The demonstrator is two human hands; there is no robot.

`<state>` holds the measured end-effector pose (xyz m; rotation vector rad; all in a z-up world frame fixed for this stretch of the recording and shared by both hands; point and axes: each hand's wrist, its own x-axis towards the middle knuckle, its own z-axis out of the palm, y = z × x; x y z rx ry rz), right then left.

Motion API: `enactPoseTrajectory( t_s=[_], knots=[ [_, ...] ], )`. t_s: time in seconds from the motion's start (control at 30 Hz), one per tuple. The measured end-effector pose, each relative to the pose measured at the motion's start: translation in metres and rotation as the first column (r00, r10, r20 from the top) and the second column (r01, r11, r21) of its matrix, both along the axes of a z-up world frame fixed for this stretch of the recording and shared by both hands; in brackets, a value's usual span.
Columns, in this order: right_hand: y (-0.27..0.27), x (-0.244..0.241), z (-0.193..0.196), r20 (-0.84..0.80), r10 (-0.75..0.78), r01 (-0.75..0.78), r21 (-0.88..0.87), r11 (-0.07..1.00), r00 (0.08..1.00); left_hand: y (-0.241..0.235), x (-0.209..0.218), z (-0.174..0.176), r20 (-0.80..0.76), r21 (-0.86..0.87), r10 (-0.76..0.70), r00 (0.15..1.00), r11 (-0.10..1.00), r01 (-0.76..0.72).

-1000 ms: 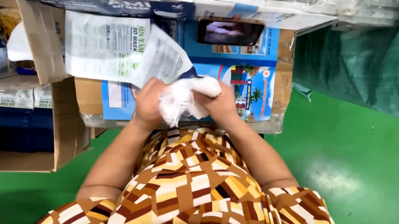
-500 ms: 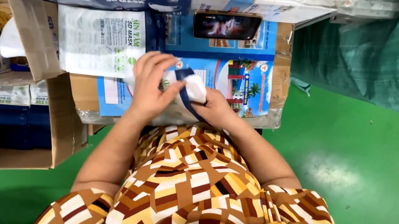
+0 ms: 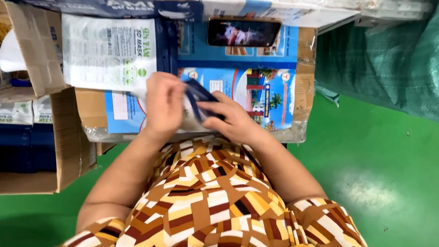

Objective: Manually sorting and packaging facial masks into product sleeves.

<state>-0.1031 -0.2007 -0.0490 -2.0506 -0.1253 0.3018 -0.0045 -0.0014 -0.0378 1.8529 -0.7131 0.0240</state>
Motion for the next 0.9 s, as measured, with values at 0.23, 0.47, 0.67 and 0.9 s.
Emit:
enactPoseTrajectory(
  t_s=[0.23, 0.47, 0.67, 0.9],
  knots=[
    [0.0, 0.011, 0.03, -0.088, -0.323, 0.326, 0.455, 0.828, 0.942, 0.005, 0.007, 0.041, 0.128, 0.214, -0.302, 0.945, 0.939, 0.271],
    [-0.001, 0.005, 0.006, 0.235, -0.237, 0.21, 0.136, 0.968, 0.943, 0.001, 0.0, 0.046, 0.096, 0.287, -0.286, 0.953, 0.925, 0.249],
    [-0.016, 0.007, 0.022, 0.27, -0.114, 0.128, -0.036, 0.991, 0.956, 0.004, 0.003, 0.047, 0.017, 0.211, -0.176, 0.984, 0.963, 0.169],
    [-0.032, -0.001, 0.011, 0.243, -0.098, 0.112, -0.042, 0.993, 0.965, 0.005, 0.005, 0.045, -0.083, 0.096, -0.178, 0.98, 0.978, 0.186]
  ],
)
